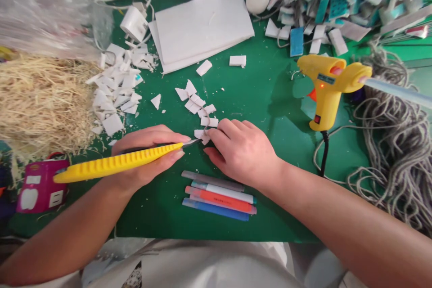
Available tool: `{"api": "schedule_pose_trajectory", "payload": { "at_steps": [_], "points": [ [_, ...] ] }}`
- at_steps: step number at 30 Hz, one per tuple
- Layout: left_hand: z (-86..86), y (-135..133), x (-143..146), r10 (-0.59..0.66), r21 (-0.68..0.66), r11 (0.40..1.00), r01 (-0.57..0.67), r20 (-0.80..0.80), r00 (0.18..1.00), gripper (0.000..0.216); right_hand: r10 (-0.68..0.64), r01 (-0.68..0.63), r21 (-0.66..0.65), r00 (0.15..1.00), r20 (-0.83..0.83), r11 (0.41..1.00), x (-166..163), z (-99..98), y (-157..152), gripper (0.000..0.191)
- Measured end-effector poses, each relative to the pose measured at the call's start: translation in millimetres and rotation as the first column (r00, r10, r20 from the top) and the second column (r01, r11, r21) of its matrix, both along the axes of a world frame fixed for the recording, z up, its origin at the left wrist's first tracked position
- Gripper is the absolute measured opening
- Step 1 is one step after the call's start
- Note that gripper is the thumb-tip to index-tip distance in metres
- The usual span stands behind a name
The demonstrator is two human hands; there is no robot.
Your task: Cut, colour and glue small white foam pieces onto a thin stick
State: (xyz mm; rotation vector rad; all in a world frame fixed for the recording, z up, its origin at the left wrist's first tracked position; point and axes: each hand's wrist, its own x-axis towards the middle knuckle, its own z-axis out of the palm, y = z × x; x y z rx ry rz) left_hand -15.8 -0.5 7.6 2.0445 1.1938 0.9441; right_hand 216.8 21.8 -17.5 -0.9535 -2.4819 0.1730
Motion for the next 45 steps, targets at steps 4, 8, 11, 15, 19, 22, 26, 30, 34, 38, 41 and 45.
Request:
{"api": "schedule_pose_trajectory", "payload": {
  "at_steps": [4, 8, 11, 15, 19, 22, 26, 30, 34, 38, 41, 45],
  "points": [
    [-1.2, 0.4, 0.1, 0.001, 0.023, 1.000, -0.001, -0.025, 1.000, 0.009, -0.040, 0.038, 0.047, 0.998, 0.046, 0.998, -4.3, 0.2, -0.8, 0.023],
    [-2.8, 1.5, 1.5, -0.016, 0.014, 1.000, 0.017, -0.008, 1.000, 0.008, -0.062, 0.055, 0.069, 0.994, 0.093, 0.996, -5.4, -1.0, -0.1, 0.027],
    [-3.2, 1.6, 1.5, -0.021, 0.005, 1.000, 0.021, -0.008, 1.000, 0.009, -0.052, 0.046, 0.077, 0.995, 0.084, 0.996, -4.6, -1.5, 1.4, 0.025],
    [-3.5, 0.8, 1.9, -0.031, 0.009, 0.999, 0.031, -0.001, 1.000, 0.009, -0.008, 0.005, 0.041, 0.998, 0.055, 0.999, -1.7, -1.9, 3.1, 0.023],
    [-3.9, -0.1, 3.3, -0.037, -0.021, 0.999, 0.037, -0.008, 0.999, 0.010, 0.022, -0.021, -0.038, 0.999, 0.036, 0.999, 2.0, -1.7, 3.5, 0.022],
    [-4.0, -1.1, 4.2, -0.042, -0.028, 0.999, 0.042, 0.002, 0.999, 0.009, 0.029, -0.028, -0.059, 0.999, 0.023, 0.998, 3.2, -1.3, 3.7, 0.022],
    [-4.3, -2.5, 5.6, -0.026, -0.033, 0.999, 0.026, -0.015, 1.000, 0.009, 0.034, -0.033, -0.033, 0.999, 0.022, 0.999, 3.2, -1.2, 4.1, 0.021],
    [-5.3, -2.5, 7.4, -0.012, -0.017, 1.000, 0.012, -0.004, 1.000, 0.010, 0.035, -0.033, -0.048, 0.999, 0.034, 0.998, 2.8, -1.5, 4.4, 0.021],
    [-6.2, -2.3, 7.9, -0.011, -0.003, 1.000, 0.011, -0.022, 1.000, 0.010, 0.036, -0.035, -0.053, 0.999, 0.020, 0.998, 2.9, -1.9, 4.7, 0.021],
    [-6.4, -3.0, 8.1, -0.013, -0.003, 1.000, 0.012, -0.034, 0.999, 0.011, 0.037, -0.036, -0.053, 0.999, 0.016, 0.998, 3.5, -2.3, 5.0, 0.022],
    [-6.5, -3.5, 8.6, -0.019, 0.018, 1.000, 0.019, -0.027, 0.999, 0.011, 0.038, -0.037, -0.050, 0.999, 0.017, 0.998, 3.2, -2.0, 5.0, 0.023],
    [-7.1, -3.7, 9.4, -0.027, 0.044, 0.999, 0.028, -0.023, 0.999, 0.011, 0.029, -0.029, -0.029, 0.999, 0.028, 0.999, 2.0, -1.2, 4.3, 0.023]
  ]
}}
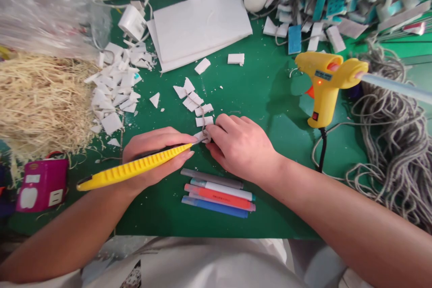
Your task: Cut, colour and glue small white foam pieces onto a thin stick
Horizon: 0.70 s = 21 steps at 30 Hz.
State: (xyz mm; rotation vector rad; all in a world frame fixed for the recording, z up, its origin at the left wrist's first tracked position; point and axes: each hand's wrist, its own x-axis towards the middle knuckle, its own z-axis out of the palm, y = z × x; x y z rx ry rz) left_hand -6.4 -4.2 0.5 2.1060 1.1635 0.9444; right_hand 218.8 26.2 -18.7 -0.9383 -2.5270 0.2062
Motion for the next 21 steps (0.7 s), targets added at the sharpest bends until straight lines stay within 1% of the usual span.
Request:
{"api": "schedule_pose_trajectory", "payload": {
  "at_steps": [7, 13, 18, 21],
  "points": [
    [0.9, -0.6, 0.7, 0.019, 0.006, 1.000, -0.019, -0.013, 1.000, 0.011, -0.009, 0.009, 0.001, 1.000, 0.019, 1.000, -0.2, 0.1, -0.2, 0.023],
    [1.4, -1.2, -0.6, 0.025, 0.007, 1.000, -0.025, -0.029, 0.999, 0.009, 0.001, -0.001, 0.018, 1.000, -0.009, 1.000, -0.6, -0.8, 0.0, 0.022],
    [1.0, -0.9, 0.0, 0.012, 0.004, 1.000, -0.012, -0.018, 1.000, 0.010, 0.004, -0.004, -0.018, 1.000, -0.009, 1.000, 0.5, -1.0, 0.6, 0.021],
    [0.9, -1.5, 1.6, 0.012, 0.033, 0.999, -0.011, -0.032, 0.999, 0.009, 0.004, -0.004, -0.022, 1.000, -0.011, 1.000, 0.3, -1.2, 0.8, 0.021]
  ]
}}
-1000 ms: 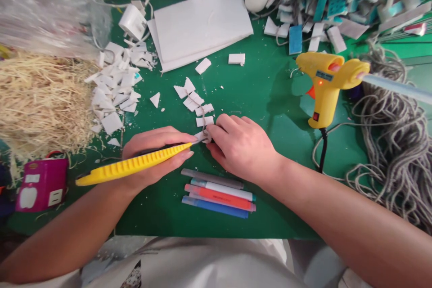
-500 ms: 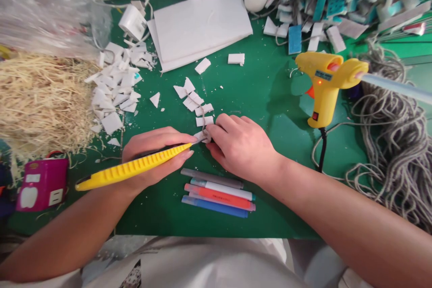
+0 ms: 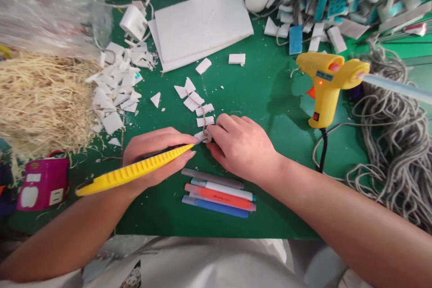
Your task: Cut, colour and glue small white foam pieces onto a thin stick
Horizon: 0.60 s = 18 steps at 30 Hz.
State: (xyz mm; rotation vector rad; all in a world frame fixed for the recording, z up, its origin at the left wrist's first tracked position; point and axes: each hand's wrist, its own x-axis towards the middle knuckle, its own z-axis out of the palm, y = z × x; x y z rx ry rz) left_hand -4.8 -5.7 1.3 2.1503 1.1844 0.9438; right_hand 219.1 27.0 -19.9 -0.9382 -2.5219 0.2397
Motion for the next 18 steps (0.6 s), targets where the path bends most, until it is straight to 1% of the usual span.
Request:
{"api": "schedule_pose_trajectory", "payload": {
  "at_steps": [6, 13, 18],
  "points": [
    [-1.3, 0.1, 3.1, -0.055, 0.074, 0.996, 0.059, -0.060, 0.997, 0.012, -0.012, 0.012, -0.018, 1.000, 0.004, 1.000, 0.6, -0.1, -0.7, 0.019],
    [-0.7, 1.9, 7.9, -0.044, 0.114, 0.992, 0.057, -0.111, 0.993, 0.010, 0.010, -0.010, -0.002, 1.000, 0.013, 1.000, 0.3, 1.6, 0.3, 0.021],
    [1.4, 4.5, 8.7, -0.059, 0.140, 0.987, 0.076, -0.119, 0.991, 0.012, -0.037, 0.037, 0.003, 0.998, 0.048, 0.999, -5.0, 3.3, -2.1, 0.022]
  ]
}}
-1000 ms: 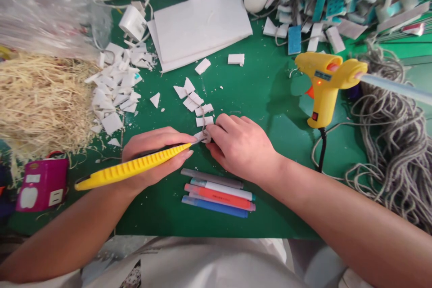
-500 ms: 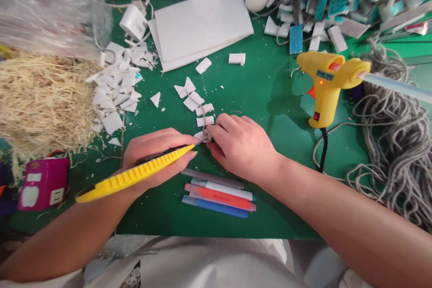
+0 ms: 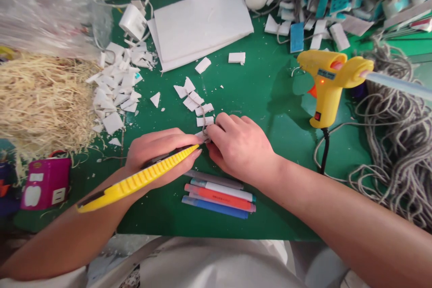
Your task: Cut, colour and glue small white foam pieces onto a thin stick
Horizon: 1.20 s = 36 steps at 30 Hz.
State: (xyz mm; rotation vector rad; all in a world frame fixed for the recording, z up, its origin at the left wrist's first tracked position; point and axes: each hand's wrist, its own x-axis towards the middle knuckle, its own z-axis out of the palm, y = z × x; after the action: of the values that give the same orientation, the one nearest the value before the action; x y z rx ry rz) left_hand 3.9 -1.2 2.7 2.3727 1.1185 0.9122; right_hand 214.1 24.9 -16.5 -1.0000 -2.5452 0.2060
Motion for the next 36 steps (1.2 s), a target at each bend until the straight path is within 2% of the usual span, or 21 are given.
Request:
{"api": "schedule_pose_trajectory", "payload": {
  "at_steps": [7, 11, 17, 23, 36],
  "points": [
    [2.0, 1, 0, 0.009, 0.013, 1.000, -0.009, -0.016, 1.000, 0.010, -0.044, 0.044, -0.012, 0.999, 0.011, 0.999, -2, 0.6, -2, 0.021],
    [0.0, -2, -1, 0.055, 0.001, 0.999, -0.055, 0.011, 0.998, 0.007, -0.039, 0.040, -0.021, 0.999, 0.009, 0.999, 0, -1.4, -1, 0.019],
    [2.2, -6, -3, 0.146, 0.065, 0.987, -0.149, 0.048, 0.988, 0.007, -0.012, 0.012, -0.064, 1.000, 0.004, 0.998, 2, -1.0, 0, 0.024],
    [2.1, -8, -1, 0.136, -0.003, 0.991, -0.136, 0.037, 0.990, 0.007, 0.007, -0.010, -0.120, 1.000, -0.023, 0.993, 7, 1.1, 1, 0.026],
    [-0.2, -6, -1, 0.108, -0.033, 0.994, -0.108, 0.007, 0.994, 0.007, 0.013, -0.018, -0.092, 0.998, -0.060, 0.996, 6, 1.7, 1, 0.023]
  ]
}}
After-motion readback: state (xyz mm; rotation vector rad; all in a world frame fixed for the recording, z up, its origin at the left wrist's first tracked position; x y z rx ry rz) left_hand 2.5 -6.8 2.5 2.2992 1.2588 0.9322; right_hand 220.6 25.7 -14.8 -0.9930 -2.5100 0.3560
